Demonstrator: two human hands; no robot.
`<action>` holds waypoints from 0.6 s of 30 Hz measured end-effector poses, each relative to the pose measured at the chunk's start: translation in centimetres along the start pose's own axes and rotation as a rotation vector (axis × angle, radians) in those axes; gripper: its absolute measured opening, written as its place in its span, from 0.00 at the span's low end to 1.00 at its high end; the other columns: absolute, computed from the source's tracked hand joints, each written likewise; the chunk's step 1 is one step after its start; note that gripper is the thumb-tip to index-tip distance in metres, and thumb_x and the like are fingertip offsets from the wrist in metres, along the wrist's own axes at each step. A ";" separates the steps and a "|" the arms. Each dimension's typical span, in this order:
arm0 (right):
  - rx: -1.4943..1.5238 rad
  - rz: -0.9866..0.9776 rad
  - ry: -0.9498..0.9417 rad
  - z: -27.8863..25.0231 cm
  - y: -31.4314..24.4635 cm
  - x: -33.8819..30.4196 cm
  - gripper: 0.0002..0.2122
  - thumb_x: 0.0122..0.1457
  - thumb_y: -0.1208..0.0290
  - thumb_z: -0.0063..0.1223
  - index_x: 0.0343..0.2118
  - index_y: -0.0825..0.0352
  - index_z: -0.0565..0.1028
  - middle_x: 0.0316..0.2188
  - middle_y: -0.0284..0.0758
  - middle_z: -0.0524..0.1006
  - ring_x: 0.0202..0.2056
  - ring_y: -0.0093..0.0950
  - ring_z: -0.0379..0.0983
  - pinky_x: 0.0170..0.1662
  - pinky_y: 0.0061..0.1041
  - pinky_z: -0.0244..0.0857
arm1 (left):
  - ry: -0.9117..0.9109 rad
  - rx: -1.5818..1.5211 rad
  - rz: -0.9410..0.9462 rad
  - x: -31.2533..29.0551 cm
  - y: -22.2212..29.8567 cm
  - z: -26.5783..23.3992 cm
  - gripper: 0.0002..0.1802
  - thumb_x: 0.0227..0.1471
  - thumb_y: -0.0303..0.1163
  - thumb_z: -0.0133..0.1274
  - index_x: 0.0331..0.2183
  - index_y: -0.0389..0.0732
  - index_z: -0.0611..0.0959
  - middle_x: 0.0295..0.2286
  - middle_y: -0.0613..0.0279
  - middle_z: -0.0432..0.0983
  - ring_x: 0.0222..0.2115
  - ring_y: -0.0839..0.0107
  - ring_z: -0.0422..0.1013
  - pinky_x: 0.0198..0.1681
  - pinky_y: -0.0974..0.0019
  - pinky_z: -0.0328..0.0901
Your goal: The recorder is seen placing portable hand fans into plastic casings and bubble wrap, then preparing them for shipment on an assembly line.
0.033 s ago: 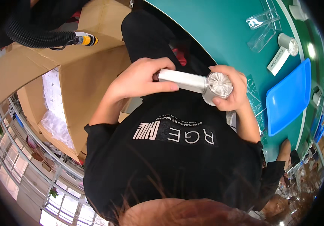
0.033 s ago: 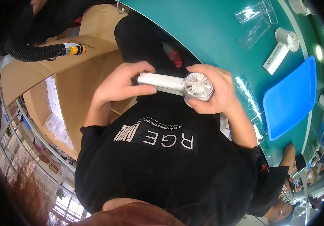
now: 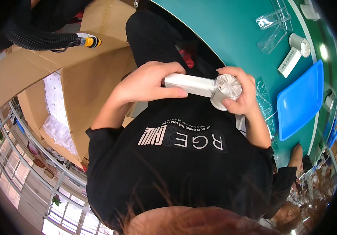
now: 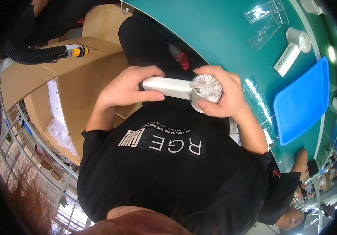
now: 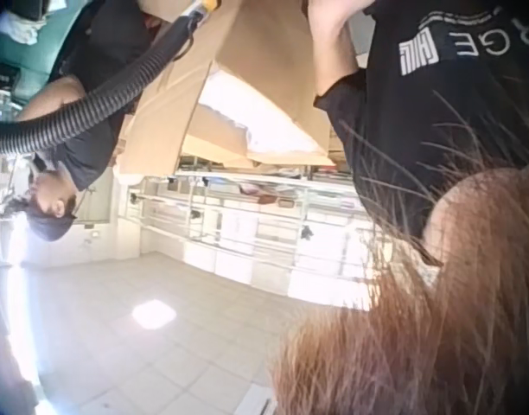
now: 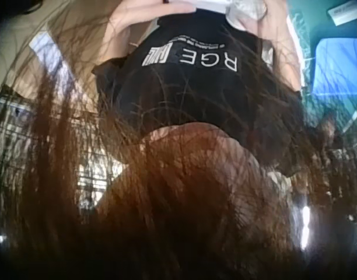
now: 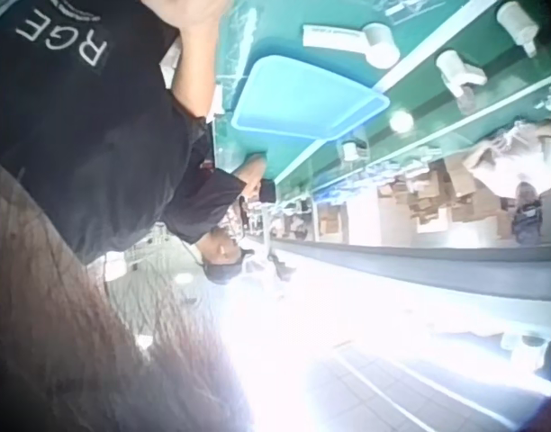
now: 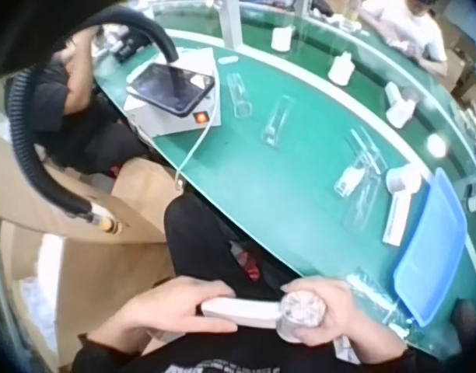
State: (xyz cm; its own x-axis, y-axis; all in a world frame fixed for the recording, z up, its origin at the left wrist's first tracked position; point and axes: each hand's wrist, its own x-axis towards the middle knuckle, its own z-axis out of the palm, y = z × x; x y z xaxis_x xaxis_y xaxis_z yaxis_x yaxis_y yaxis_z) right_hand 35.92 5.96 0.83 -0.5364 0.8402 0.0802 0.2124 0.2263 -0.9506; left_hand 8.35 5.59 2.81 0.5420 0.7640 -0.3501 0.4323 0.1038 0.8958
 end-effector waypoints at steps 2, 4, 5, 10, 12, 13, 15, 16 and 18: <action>0.079 0.127 -0.018 0.3 -0.2 -0.6 0.32 0.45 0.45 0.54 0.41 0.73 0.72 0.31 0.39 0.76 0.32 0.30 0.75 0.35 0.22 0.65 | -0.169 0.023 0.070 0.7 0.5 -0.1 0.22 0.43 0.46 0.61 0.31 0.35 0.78 0.21 0.55 0.75 0.23 0.60 0.73 0.26 0.64 0.65; 0.314 0.339 0.039 0.7 -0.3 -0.9 0.32 0.46 0.45 0.53 0.43 0.74 0.70 0.33 0.36 0.74 0.35 0.25 0.71 0.39 0.20 0.63 | -0.218 0.021 0.063 1.3 0.8 -0.2 0.23 0.43 0.46 0.61 0.31 0.35 0.79 0.22 0.54 0.76 0.24 0.59 0.74 0.27 0.63 0.66; 0.368 0.382 0.032 0.6 -0.2 -1.2 0.32 0.47 0.46 0.52 0.43 0.74 0.69 0.35 0.34 0.73 0.37 0.22 0.69 0.42 0.19 0.60 | -0.217 -0.010 0.032 1.5 1.0 -0.2 0.23 0.43 0.46 0.61 0.31 0.35 0.79 0.22 0.54 0.76 0.24 0.59 0.74 0.27 0.63 0.66; 0.359 0.381 0.063 1.2 0.0 -1.4 0.32 0.46 0.46 0.52 0.43 0.74 0.69 0.34 0.35 0.73 0.36 0.22 0.69 0.41 0.19 0.60 | -0.168 -0.077 -0.015 1.8 1.6 0.3 0.22 0.43 0.47 0.61 0.31 0.35 0.80 0.21 0.54 0.76 0.23 0.61 0.75 0.28 0.65 0.67; 0.343 0.382 0.069 1.1 0.0 -1.4 0.32 0.46 0.46 0.52 0.43 0.74 0.69 0.34 0.35 0.73 0.36 0.22 0.69 0.41 0.19 0.60 | -0.168 -0.064 -0.098 2.0 1.8 0.2 0.22 0.43 0.46 0.61 0.30 0.35 0.81 0.21 0.54 0.77 0.23 0.63 0.75 0.29 0.66 0.67; 0.348 0.386 0.063 1.0 0.0 -1.5 0.32 0.47 0.46 0.52 0.43 0.74 0.69 0.34 0.35 0.73 0.36 0.22 0.69 0.41 0.19 0.60 | -0.171 -0.064 -0.096 2.0 1.8 0.2 0.22 0.43 0.46 0.61 0.30 0.35 0.81 0.21 0.54 0.77 0.23 0.63 0.75 0.29 0.66 0.67; 0.354 0.390 0.053 1.1 0.1 -1.5 0.32 0.47 0.45 0.52 0.43 0.74 0.69 0.33 0.35 0.73 0.36 0.22 0.69 0.40 0.19 0.60 | -0.135 -0.080 -0.091 1.9 1.8 0.4 0.22 0.43 0.46 0.61 0.30 0.34 0.82 0.20 0.54 0.77 0.23 0.64 0.75 0.29 0.66 0.66; 0.356 0.371 0.057 1.3 0.2 -1.5 0.32 0.47 0.46 0.52 0.43 0.74 0.69 0.33 0.34 0.73 0.35 0.22 0.69 0.40 0.19 0.60 | -0.134 -0.081 -0.093 1.8 1.7 0.5 0.22 0.43 0.46 0.61 0.30 0.34 0.82 0.20 0.54 0.77 0.23 0.64 0.75 0.29 0.66 0.66; 0.353 0.355 0.061 1.4 0.4 -1.6 0.31 0.47 0.46 0.52 0.43 0.73 0.69 0.33 0.34 0.73 0.35 0.22 0.69 0.40 0.19 0.60 | -0.110 -0.084 -0.082 1.8 1.5 0.5 0.22 0.44 0.45 0.61 0.30 0.34 0.82 0.21 0.54 0.77 0.23 0.64 0.75 0.29 0.66 0.66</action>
State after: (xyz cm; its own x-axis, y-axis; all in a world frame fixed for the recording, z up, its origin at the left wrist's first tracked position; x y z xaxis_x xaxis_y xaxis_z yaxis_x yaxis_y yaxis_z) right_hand 35.76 3.98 -0.10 -0.4298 0.8648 -0.2595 0.0782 -0.2507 -0.9649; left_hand 10.32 6.76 3.42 0.5852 0.6766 -0.4470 0.4188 0.2198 0.8810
